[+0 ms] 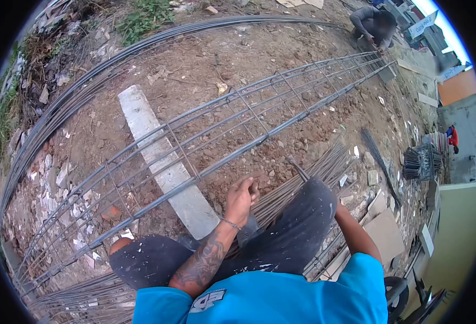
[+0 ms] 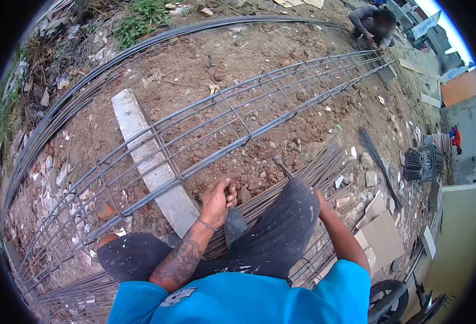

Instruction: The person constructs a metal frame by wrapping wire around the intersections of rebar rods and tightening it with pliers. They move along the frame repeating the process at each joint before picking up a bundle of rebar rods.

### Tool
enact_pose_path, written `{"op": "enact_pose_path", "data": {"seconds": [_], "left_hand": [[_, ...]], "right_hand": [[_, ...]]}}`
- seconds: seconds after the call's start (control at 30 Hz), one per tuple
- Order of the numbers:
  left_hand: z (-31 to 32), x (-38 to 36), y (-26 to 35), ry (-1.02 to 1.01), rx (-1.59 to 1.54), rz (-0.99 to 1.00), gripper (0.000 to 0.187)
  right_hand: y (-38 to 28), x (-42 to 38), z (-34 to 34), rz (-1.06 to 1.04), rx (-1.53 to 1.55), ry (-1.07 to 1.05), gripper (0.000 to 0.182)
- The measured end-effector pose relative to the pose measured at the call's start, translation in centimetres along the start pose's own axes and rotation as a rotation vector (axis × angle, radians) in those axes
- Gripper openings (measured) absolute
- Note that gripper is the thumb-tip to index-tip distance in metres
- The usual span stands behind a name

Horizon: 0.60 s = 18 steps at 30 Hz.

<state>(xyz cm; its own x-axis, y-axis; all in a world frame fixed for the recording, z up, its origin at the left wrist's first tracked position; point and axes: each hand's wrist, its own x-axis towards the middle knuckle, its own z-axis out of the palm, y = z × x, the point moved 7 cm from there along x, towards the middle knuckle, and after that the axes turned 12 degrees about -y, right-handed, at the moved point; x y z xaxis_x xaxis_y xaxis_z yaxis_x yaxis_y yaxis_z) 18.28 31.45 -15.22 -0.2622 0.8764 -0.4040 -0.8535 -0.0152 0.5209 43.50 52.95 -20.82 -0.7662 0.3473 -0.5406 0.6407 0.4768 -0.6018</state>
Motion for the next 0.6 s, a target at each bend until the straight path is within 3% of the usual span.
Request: {"op": "enact_pose_path", "data": {"seconds": [0.1, 0.23, 0.3, 0.37, 0.43, 0.5, 0.57, 0.6], "left_hand": [[1.8, 0.2, 2.3, -0.067, -0.009, 0.023, 0.029], [3.6, -0.8, 5.8, -0.152, 0.248, 0.106, 0.032], [4.3, -1.6, 7.4, -0.148, 0.369, 0.121, 0.034], [5.5, -2.9, 9.7, -0.158, 0.673, 0.2, 0.036], [6.0, -4.0, 10.7, -0.166, 0.695, 0.191, 0.036], [6.3, -5.1, 11.0, -0.203, 0.773, 0.181, 0.036], [5.4, -5.3, 10.2, -0.201, 0.797, 0.191, 0.036], [5.1, -5.1, 9.7, -0.241, 0.81, 0.22, 0.035]], "right_hand": [[6.8, -1.3, 8.0, 0.222, 0.102, 0.029, 0.044], [9.0, -2.3, 14.3, 0.413, 0.151, 0.031, 0.045], [8.7, -2.1, 13.7, 0.426, 0.153, 0.071, 0.046], [7.7, -1.9, 8.2, 0.42, 0.149, 0.286, 0.047], [0.1, -1.8, -3.7, 0.385, 0.246, 0.752, 0.044], [-14.8, -3.1, -11.6, 0.041, 0.275, 0.911, 0.042], [-27.7, -2.2, -10.3, -0.295, 0.295, 0.599, 0.045], [-30.7, -0.3, -7.2, -0.408, 0.303, 0.438, 0.043]]}}
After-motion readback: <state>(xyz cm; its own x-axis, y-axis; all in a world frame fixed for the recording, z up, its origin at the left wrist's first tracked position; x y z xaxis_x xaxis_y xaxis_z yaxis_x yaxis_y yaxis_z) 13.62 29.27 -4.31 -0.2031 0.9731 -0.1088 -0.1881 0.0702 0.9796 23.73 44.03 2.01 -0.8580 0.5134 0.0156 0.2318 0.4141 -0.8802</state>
